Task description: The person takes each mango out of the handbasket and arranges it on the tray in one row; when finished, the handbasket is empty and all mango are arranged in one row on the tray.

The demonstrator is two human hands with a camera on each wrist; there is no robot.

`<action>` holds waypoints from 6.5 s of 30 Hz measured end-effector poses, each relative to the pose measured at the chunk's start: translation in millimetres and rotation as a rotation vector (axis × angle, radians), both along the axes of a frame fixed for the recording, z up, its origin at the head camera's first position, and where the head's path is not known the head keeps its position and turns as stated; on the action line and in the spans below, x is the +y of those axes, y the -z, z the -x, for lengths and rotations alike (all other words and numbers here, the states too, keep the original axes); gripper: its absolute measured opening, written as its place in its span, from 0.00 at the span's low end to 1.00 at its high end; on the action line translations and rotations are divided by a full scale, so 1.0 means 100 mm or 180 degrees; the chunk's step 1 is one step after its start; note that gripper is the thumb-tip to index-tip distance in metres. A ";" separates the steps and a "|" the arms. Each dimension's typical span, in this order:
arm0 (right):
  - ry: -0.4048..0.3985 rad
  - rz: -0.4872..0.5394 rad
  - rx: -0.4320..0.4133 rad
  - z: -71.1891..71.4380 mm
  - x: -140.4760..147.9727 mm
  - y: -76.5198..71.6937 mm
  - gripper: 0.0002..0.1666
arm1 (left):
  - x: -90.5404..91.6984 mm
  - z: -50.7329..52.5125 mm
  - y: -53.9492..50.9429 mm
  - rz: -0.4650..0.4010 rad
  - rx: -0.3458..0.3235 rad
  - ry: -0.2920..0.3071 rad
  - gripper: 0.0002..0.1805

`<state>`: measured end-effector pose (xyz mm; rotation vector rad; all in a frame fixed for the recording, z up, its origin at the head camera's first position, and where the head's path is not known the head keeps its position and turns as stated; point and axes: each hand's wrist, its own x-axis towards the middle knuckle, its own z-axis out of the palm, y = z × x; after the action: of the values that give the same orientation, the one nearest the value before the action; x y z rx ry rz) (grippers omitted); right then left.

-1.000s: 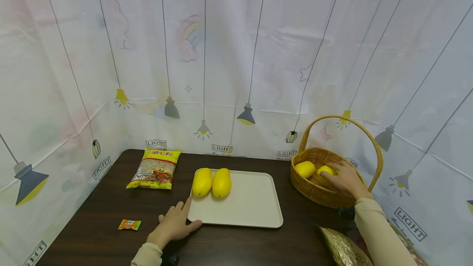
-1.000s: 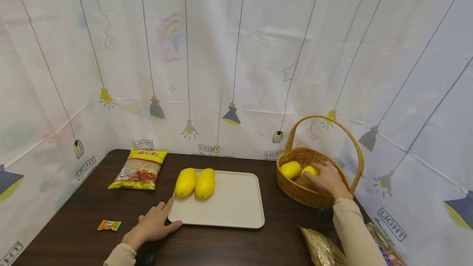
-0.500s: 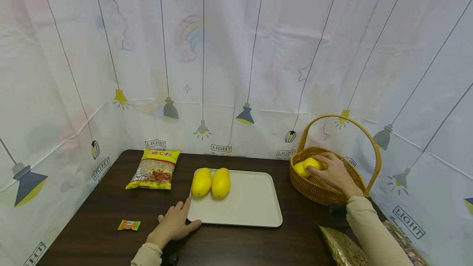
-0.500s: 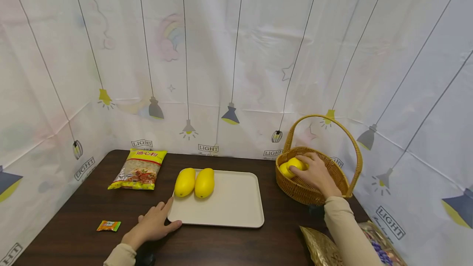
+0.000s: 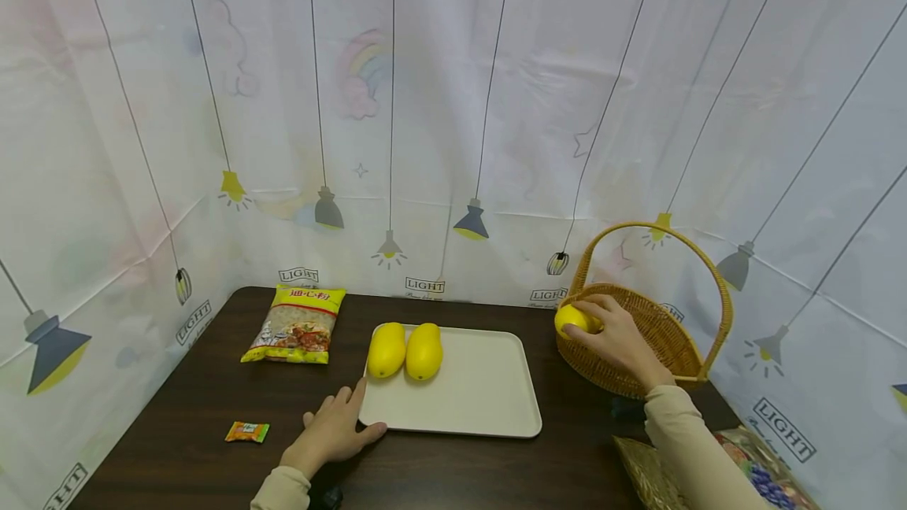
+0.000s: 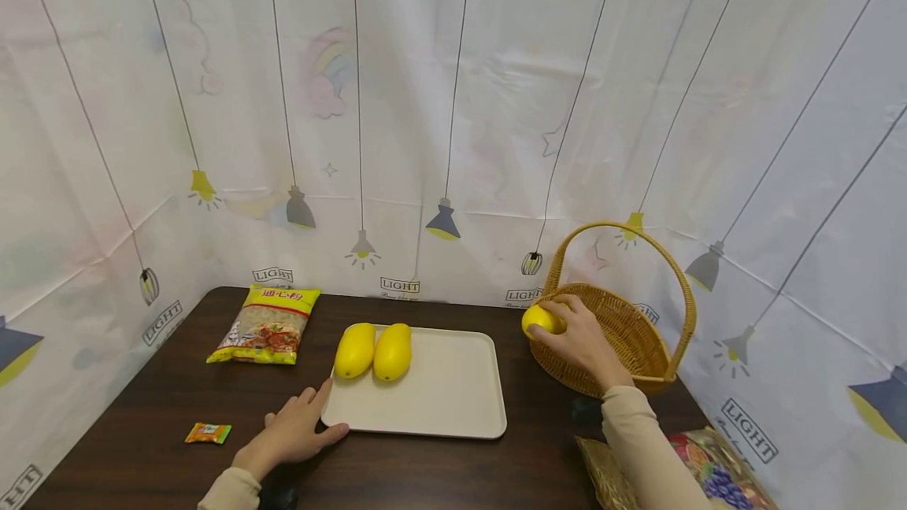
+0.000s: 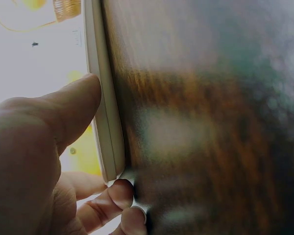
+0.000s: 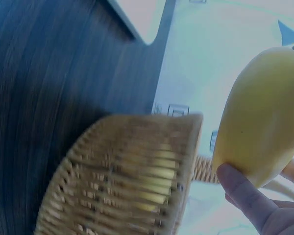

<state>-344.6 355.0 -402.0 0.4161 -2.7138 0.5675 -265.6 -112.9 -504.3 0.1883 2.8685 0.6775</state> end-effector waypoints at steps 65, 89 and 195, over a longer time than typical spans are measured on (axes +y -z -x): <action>-0.0877 -0.0011 -0.0955 0.20 -1.47 0.69 0.44 | -0.02 0.01 0.00 -0.0054 -0.0007 0.0002 0.53; -0.0981 0.0070 -0.1258 0.25 -1.45 0.69 0.43 | -0.04 0.02 0.07 -0.0090 0.0017 -0.0005 0.53; 0.0259 -0.0302 -0.0892 0.42 0.33 0.15 0.46 | -0.03 -0.01 0.00 -0.0103 -0.0060 -0.0022 0.53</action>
<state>-386.7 388.4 -416.7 0.2645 -3.0191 0.5096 -264.7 -115.8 -504.3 0.1758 2.8428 0.7235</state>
